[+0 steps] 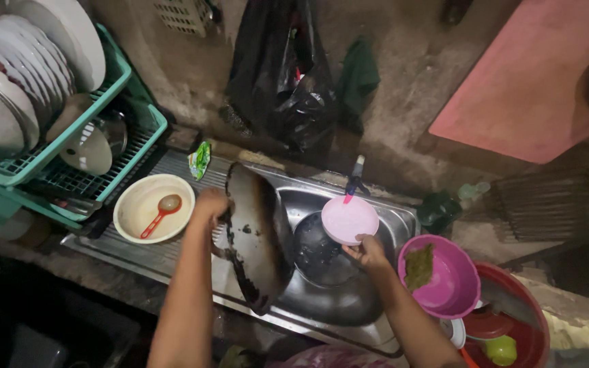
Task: The person washes a white bowl and a large wok in a kitchen sink using a green scrubbing pad and running water. The bowl is rinsed and placed in a dish rack, while the wok is scrubbed and rinsed under the tap.
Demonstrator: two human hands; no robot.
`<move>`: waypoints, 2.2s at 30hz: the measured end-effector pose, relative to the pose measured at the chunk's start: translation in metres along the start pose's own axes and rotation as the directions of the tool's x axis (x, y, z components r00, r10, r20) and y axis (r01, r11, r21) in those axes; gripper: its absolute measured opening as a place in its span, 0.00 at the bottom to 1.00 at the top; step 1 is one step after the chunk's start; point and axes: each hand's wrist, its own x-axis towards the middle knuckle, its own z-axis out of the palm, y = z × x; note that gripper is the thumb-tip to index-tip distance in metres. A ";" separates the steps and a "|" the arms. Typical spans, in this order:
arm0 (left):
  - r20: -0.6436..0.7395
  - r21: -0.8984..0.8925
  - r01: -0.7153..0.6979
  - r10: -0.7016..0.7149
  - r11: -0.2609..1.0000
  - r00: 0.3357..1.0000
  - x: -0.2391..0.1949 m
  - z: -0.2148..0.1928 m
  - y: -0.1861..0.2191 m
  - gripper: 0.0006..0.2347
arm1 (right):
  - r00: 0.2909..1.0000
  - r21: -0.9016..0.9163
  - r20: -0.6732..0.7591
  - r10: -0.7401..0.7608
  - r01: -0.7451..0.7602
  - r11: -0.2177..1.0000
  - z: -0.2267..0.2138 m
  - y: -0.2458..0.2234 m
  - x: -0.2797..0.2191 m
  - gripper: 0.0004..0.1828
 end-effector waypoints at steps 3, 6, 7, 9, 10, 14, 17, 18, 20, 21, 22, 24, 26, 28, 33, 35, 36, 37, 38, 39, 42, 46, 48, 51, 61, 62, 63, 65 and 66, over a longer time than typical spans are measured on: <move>-0.031 -0.616 0.120 -0.176 0.778 0.984 -0.072 0.018 0.020 0.09 | 0.999 0.035 -0.005 0.032 -0.032 0.999 0.000 0.001 0.000 0.20; -0.280 -0.463 -0.030 -0.114 0.886 0.953 -0.134 0.005 0.053 0.06 | 0.999 0.018 -0.031 0.024 -0.023 1.000 -0.002 0.002 0.000 0.20; -0.307 -0.447 -0.054 -0.096 0.893 0.947 -0.151 -0.002 0.063 0.06 | 1.000 0.026 -0.019 0.009 -0.009 1.000 -0.003 0.002 0.000 0.20; -0.361 -0.417 -0.097 -0.066 0.904 0.930 -0.181 -0.012 0.080 0.06 | 1.000 0.034 0.007 -0.019 0.019 0.999 -0.005 0.003 -0.001 0.21; -0.341 -0.471 -0.079 -0.098 0.879 0.935 -0.193 -0.016 0.087 0.06 | 1.000 0.030 -0.007 -0.010 0.010 1.000 -0.004 0.003 -0.001 0.21; -0.271 -0.647 -0.008 -0.220 0.763 0.937 -0.226 -0.022 0.104 0.05 | 1.000 -0.019 -0.016 -0.021 0.021 1.000 -0.002 0.003 -0.001 0.20; -0.253 -0.703 0.058 -0.325 0.709 0.911 -0.241 -0.017 0.107 0.05 | 1.000 -0.030 0.007 -0.017 0.017 0.999 -0.001 0.002 -0.002 0.20; -0.250 -0.713 0.082 -0.362 0.697 0.898 -0.244 -0.015 0.107 0.05 | 1.000 -0.025 0.014 -0.008 0.008 1.000 -0.001 0.002 -0.002 0.20; -0.348 -0.688 -0.016 -0.311 0.726 0.884 -0.251 -0.003 0.105 0.06 | 1.000 -0.036 0.018 0.008 -0.007 0.999 0.000 0.002 -0.003 0.20; -0.395 -0.672 -0.064 -0.284 0.738 0.873 -0.255 0.005 0.104 0.06 | 1.000 -0.041 0.019 0.015 -0.014 0.999 0.000 0.001 -0.003 0.20; -0.417 -0.705 -0.132 -0.256 0.697 0.872 -0.257 0.015 0.102 0.06 | 1.000 -0.044 0.021 0.010 -0.009 0.999 0.000 0.000 -0.003 0.21; -0.465 -0.755 -0.266 -0.203 0.600 0.862 -0.261 0.035 0.100 0.07 | 1.000 -0.048 0.026 -0.001 0.002 0.999 0.001 0.000 -0.003 0.22; -0.461 -0.763 -0.247 -0.235 0.597 0.856 -0.264 0.055 0.098 0.07 | 1.000 -0.045 0.011 0.021 -0.020 0.999 0.002 0.000 -0.003 0.23; -0.470 -0.766 -0.251 -0.249 0.591 0.847 -0.265 0.071 0.095 0.07 | 1.000 -0.057 0.011 0.022 -0.022 0.998 0.003 -0.001 -0.003 0.24; -0.493 -0.770 -0.272 -0.267 0.577 0.828 -0.266 0.096 0.082 0.07 | 1.000 -0.066 -0.020 0.002 -0.004 0.998 0.003 -0.003 -0.003 0.26; -0.467 -0.797 -0.262 -0.281 0.545 0.838 -0.266 0.103 0.078 0.08 | 0.999 -0.074 -0.032 0.010 -0.012 0.997 0.004 -0.002 -0.002 0.26; -0.454 -0.810 -0.255 -0.288 0.528 0.843 -0.266 0.106 0.076 0.08 | 0.999 -0.078 -0.039 0.014 -0.017 0.997 0.003 -0.001 -0.003 0.26; -0.470 -0.797 -0.269 -0.275 0.541 0.839 -0.265 0.109 0.074 0.08 | 0.999 -0.061 -0.020 0.027 -0.028 0.998 0.003 0.000 -0.004 0.25; -0.487 -0.783 -0.284 -0.262 0.553 0.833 -0.263 0.111 0.072 0.08 | 0.999 -0.046 0.000 0.038 -0.038 0.998 0.003 0.000 -0.004 0.25; -0.504 -0.769 -0.299 -0.249 0.565 0.827 -0.262 0.113 0.071 0.08 | 0.999 -0.030 0.021 0.049 -0.048 0.998 0.003 -0.001 -0.004 0.25; -0.531 -0.724 -0.301 -0.223 0.621 0.817 -0.261 0.117 0.068 0.07 | 0.995 0.001 0.078 0.065 -0.066 0.998 0.004 -0.002 -0.005 0.24; -0.521 -0.643 -0.213 -0.217 0.736 0.825 -0.265 0.118 0.059 0.07 | 0.996 0.003 0.040 0.079 -0.080 0.997 0.005 -0.003 -0.005 0.24; -0.543 -0.597 -0.239 -0.167 0.766 0.823 -0.267 0.121 0.053 0.07 | 0.995 0.008 0.034 0.092 -0.092 0.996 0.006 -0.003 -0.005 0.24; -0.548 -0.627 -0.273 -0.164 0.729 0.820 -0.271 0.129 0.043 0.07 | 0.994 0.040 0.021 0.103 -0.104 0.994 0.007 -0.002 -0.004 0.24; -0.556 -0.520 -0.263 -0.088 0.812 0.827 -0.269 0.129 0.026 0.06 | 0.993 0.021 0.039 0.114 -0.115 0.993 0.009 0.003 -0.001 0.25; -0.527 -0.534 -0.235 -0.102 0.813 0.844 -0.269 0.123 0.027 0.06 | 0.992 0.018 0.046 0.115 -0.115 0.993 0.011 0.003 -0.001 0.25; -0.497 -0.546 -0.206 -0.116 0.812 0.860 -0.269 0.118 0.029 0.06 | 0.992 0.015 0.052 0.115 -0.116 0.993 0.012 0.003 -0.001 0.25; -0.494 -0.543 -0.226 -0.090 0.809 0.865 -0.271 0.104 0.036 0.05 | 0.995 -0.006 0.056 0.077 -0.076 0.997 0.012 0.003 -0.004 0.25; -0.494 -0.541 -0.237 -0.077 0.807 0.866 -0.271 0.097 0.040 0.05 | 0.997 -0.017 0.059 0.057 -0.056 0.998 0.012 0.002 -0.005 0.26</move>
